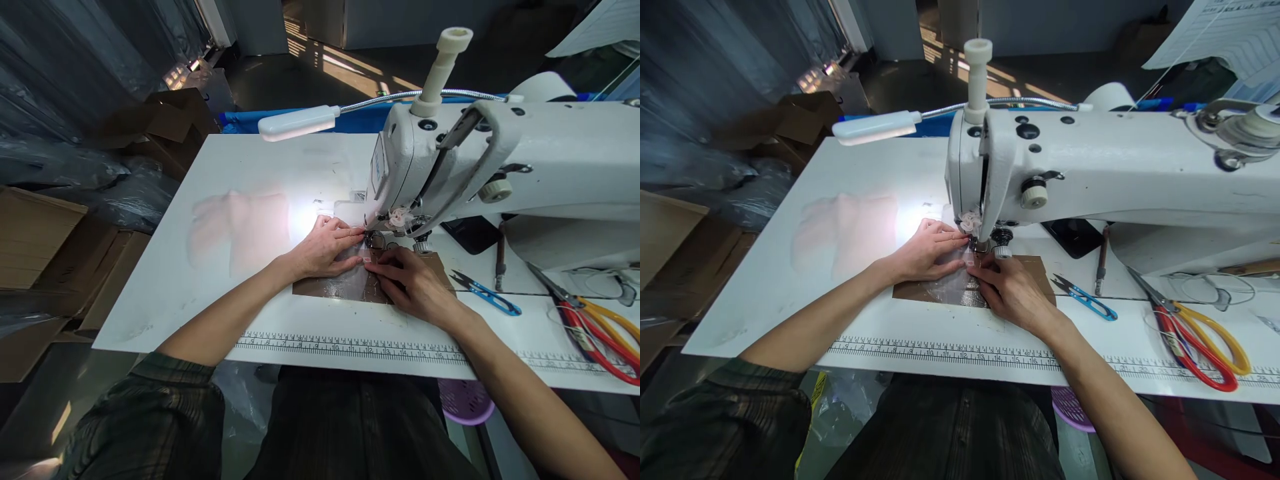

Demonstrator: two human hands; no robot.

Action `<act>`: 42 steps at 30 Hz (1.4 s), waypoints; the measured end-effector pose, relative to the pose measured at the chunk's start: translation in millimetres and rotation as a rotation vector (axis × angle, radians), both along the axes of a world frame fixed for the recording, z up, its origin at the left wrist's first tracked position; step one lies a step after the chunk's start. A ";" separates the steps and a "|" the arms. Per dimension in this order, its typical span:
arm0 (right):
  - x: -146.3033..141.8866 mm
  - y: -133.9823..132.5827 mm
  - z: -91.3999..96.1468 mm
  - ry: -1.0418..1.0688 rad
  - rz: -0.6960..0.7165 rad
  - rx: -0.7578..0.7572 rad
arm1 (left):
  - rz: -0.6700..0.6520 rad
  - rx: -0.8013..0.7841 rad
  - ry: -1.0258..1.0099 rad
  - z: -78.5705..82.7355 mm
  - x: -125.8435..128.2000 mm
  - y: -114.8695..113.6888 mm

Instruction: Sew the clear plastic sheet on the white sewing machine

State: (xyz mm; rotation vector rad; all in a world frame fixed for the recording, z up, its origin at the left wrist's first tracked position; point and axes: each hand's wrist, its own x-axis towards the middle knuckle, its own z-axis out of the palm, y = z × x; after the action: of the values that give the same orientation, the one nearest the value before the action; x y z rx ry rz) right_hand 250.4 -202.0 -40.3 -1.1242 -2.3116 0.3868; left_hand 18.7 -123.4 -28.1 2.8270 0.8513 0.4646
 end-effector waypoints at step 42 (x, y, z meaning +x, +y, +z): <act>-4.4 -1.5 -2.3 -0.141 -0.125 0.034 | -0.128 0.199 0.077 5.9 -2.7 -11.6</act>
State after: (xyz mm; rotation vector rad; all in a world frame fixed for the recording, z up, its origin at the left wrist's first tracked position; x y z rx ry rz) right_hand 246.0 -203.5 -42.5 -1.3092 -2.3426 0.2275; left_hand 16.0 -135.1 -22.2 3.0769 0.6648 0.4485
